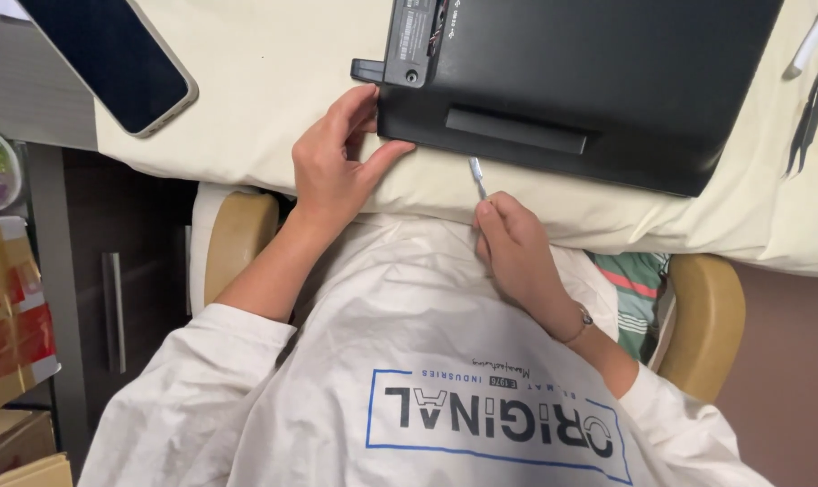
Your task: The person is prying open the back cover of a computer monitor using a prying tool and a screwdriver.
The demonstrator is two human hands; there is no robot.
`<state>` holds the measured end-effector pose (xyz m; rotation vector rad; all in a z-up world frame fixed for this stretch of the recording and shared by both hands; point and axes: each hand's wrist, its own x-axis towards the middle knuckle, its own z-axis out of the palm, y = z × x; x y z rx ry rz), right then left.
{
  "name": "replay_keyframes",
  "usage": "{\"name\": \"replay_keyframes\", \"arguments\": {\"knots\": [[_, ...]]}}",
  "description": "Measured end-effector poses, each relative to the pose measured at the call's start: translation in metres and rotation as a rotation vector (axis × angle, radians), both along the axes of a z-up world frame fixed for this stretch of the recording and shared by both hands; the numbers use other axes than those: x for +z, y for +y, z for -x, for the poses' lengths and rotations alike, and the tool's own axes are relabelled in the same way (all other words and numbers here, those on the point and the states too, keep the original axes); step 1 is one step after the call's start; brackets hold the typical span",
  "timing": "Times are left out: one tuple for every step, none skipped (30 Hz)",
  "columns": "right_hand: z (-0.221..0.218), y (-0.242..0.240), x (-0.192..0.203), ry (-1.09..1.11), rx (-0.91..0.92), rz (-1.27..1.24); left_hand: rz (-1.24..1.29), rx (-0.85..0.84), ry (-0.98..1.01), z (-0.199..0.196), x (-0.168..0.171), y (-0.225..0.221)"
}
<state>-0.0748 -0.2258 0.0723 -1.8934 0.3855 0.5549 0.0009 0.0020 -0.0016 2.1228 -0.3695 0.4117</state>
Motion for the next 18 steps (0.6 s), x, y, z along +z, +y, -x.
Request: {"name": "replay_keyframes", "arguments": {"knots": [[-0.001,0.002,-0.003,-0.002,0.002,0.001,0.001,0.002,-0.002,0.000,0.000,0.000],[-0.003,0.005,-0.005,0.010,-0.001,-0.023,0.005,0.003,0.001,0.000,-0.001,-0.001],[-0.004,0.007,-0.007,0.021,-0.004,-0.047,0.009,0.004,0.004,0.000,-0.001,-0.001],[-0.006,0.009,-0.007,0.015,0.000,-0.047,0.009,0.008,-0.002,-0.001,-0.001,-0.001],[-0.007,0.010,-0.008,0.070,-0.048,-0.129,0.020,0.011,0.010,-0.002,-0.001,-0.001],[-0.006,0.011,-0.009,0.132,-0.098,-0.210,0.031,0.014,0.029,0.001,-0.002,-0.001],[-0.005,0.011,-0.012,0.134,-0.094,-0.210,0.031,0.018,0.030,0.001,-0.002,-0.001],[-0.005,0.012,-0.016,0.163,-0.114,-0.288,0.053,0.007,0.023,0.000,-0.001,-0.001],[-0.005,0.012,-0.019,0.193,-0.134,-0.366,0.075,-0.004,0.015,0.000,0.000,-0.001],[-0.007,0.015,-0.013,0.193,-0.133,-0.366,0.075,-0.002,0.015,0.000,0.001,-0.002],[-0.010,0.018,-0.007,0.260,-0.173,-0.425,0.082,0.000,0.012,0.000,0.001,-0.002],[-0.011,0.021,-0.001,0.328,-0.214,-0.485,0.087,0.000,0.012,0.001,0.003,-0.002],[-0.011,0.023,-0.003,0.330,-0.214,-0.486,0.085,0.001,0.013,0.001,0.001,-0.002],[-0.012,0.026,-0.004,0.377,-0.308,-0.543,0.079,0.007,0.005,0.001,0.000,-0.002],[-0.013,0.028,-0.006,0.424,-0.403,-0.600,0.072,0.014,-0.002,0.000,-0.001,-0.002],[-0.012,0.024,-0.013,0.421,-0.403,-0.602,0.072,0.013,-0.005,0.000,0.000,-0.003],[-0.012,0.019,-0.021,0.451,-0.431,-0.774,0.087,0.006,0.005,-0.001,0.000,-0.003],[-0.010,0.016,-0.028,0.487,-0.458,-0.945,0.102,0.001,0.021,0.001,0.001,-0.002]]}}
